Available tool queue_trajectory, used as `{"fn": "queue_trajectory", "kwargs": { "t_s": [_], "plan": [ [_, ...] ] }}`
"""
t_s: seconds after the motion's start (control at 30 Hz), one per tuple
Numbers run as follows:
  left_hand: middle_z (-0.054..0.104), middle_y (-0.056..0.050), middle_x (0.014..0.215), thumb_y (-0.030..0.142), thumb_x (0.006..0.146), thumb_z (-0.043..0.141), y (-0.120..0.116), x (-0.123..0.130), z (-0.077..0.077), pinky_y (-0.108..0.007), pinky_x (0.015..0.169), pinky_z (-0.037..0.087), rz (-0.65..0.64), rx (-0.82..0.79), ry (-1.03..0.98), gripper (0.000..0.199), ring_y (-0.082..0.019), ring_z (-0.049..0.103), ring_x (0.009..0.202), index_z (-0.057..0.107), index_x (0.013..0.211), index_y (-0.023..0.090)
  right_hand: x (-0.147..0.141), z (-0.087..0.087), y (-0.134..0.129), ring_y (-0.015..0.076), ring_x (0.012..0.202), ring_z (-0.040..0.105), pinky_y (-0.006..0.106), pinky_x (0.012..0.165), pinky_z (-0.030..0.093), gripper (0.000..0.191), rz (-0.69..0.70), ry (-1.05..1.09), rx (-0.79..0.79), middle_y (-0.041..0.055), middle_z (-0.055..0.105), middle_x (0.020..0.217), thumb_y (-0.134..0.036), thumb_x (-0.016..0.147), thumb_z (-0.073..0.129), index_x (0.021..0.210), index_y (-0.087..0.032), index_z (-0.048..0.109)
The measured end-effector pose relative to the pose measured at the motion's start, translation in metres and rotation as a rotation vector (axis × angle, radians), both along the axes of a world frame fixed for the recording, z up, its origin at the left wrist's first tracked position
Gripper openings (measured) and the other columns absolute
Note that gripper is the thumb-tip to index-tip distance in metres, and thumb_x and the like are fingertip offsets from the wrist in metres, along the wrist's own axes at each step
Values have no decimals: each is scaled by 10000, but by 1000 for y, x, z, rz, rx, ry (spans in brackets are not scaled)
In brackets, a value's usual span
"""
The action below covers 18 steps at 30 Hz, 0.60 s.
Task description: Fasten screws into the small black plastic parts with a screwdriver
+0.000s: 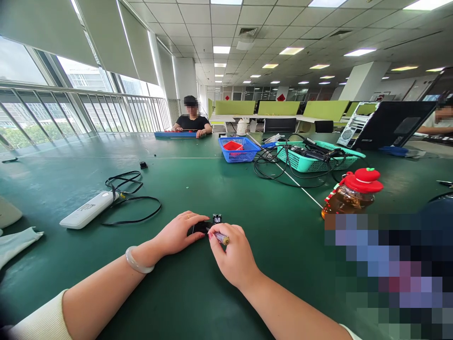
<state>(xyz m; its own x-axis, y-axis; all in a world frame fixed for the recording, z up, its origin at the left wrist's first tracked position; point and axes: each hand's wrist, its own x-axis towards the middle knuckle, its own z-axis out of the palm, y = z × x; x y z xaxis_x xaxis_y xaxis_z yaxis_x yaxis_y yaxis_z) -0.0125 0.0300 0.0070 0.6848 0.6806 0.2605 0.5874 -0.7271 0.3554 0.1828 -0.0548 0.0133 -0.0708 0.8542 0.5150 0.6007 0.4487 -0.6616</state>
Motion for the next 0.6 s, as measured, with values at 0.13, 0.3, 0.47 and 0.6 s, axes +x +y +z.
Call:
{"fn": "queue_trajectory", "kwargs": {
  "t_s": [0.13,0.3,0.47,0.6],
  "plan": [
    [672,-50,1218,358,937,539,-1,0,1,-397,1001,466,0,13,-58,350,-221,605,1090,563,1271,255,3,1,-2,181,785,618,306,757,485,156,24,64,89,13,677,799,-283,932,481,876,-242,621],
    [631,-73,1243,291,979,420,3,0,-2,-408,1015,450,114,78,-105,355,-233,564,1137,528,1315,250,12,1,5,187,777,612,307,723,483,184,-88,167,114,38,655,825,-338,933,486,888,-229,627],
    [608,-78,1149,251,971,384,8,-2,-11,-445,944,457,328,122,28,400,-241,570,1010,535,1338,302,21,-6,22,185,728,603,290,640,474,261,-175,268,-91,35,641,799,-430,906,487,910,-215,635],
    [619,-88,1077,314,966,408,6,-2,-9,-494,945,431,378,120,142,349,-282,554,1037,631,1235,303,26,-13,32,171,654,571,265,531,421,386,-204,358,-209,34,618,760,-524,903,435,922,-202,646]
  ]
}}
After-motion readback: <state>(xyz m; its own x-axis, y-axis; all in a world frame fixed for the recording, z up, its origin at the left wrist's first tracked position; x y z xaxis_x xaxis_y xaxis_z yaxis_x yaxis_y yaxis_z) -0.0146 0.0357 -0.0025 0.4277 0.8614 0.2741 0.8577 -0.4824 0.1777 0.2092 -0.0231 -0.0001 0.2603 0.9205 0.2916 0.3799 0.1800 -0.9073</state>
